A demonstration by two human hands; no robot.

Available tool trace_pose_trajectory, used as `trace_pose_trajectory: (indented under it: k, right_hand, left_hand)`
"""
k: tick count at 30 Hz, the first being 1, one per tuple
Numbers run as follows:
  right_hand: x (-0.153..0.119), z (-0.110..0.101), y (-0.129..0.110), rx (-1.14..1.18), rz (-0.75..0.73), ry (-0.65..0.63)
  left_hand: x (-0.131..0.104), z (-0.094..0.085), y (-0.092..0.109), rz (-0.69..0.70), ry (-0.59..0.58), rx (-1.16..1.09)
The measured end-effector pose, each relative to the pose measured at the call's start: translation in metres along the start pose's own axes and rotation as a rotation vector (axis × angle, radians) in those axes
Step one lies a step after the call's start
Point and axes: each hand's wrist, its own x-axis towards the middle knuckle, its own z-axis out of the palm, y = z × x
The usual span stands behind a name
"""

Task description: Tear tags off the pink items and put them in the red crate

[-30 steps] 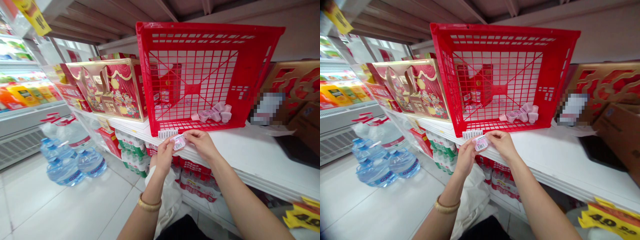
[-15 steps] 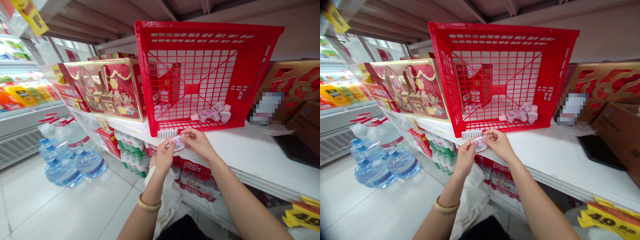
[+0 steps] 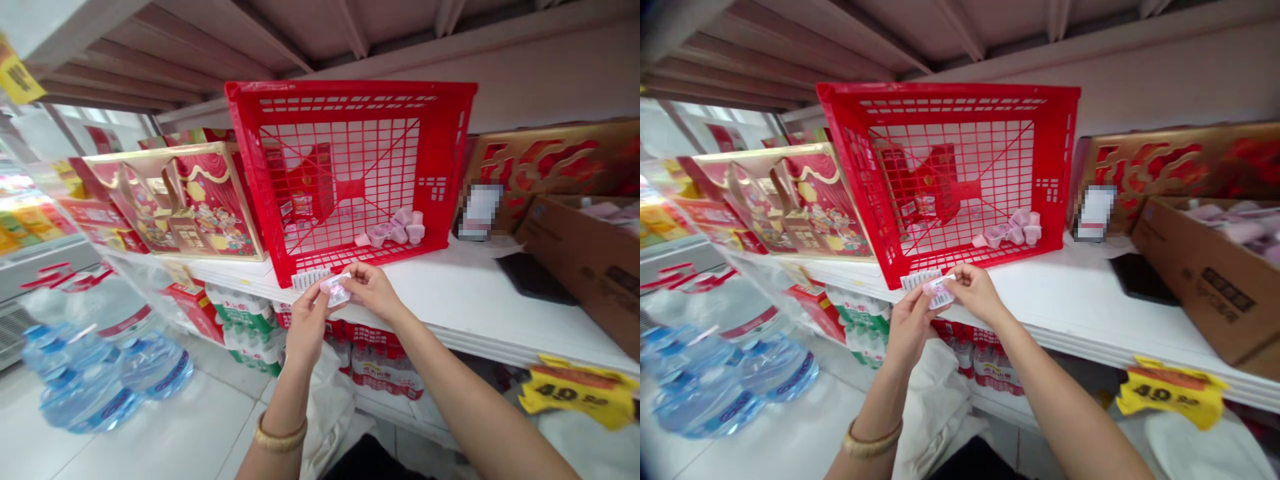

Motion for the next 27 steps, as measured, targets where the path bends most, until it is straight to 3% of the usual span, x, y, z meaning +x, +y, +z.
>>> trace_pose_trajectory:
  k: [6,10,13,16,20,24,27]
  right_hand:
    - [-0.027,-0.023,-0.033,-0.093,-0.053,0.039]
    - [-0.059,-0.062,-0.066,-0.328,-0.13,0.146]
    - [-0.083,-0.097,-0.095,-0.562,-0.209,0.278]
    - [-0.098,-0.135,-0.129,-0.757,-0.293,0.373]
    - [-0.095,-0.195,-0.19,-0.956,-0.344,0.506]
    - [-0.077,-0.26,-0.241,-1.321,-0.176,0.803]
    - [-0.071,-0.294,-0.253,-1.62,-0.002,0.937]
  left_hand:
    - [-0.005,0.023,0.015,0.008,-0.128,0.108]
    - [-0.012,0.059,0.018,0.0,-0.264,0.21]
    - [-0.017,0.097,0.018,0.017,-0.359,0.205]
    - [-0.016,0.149,0.016,0.003,-0.476,0.088]
    - [-0.001,0.245,0.019,0.002,-0.68,-0.087]
    - [0.025,0.345,0.019,-0.08,-0.818,-0.147]
    - [0.039,0.385,0.006,-0.144,-0.731,-0.03]
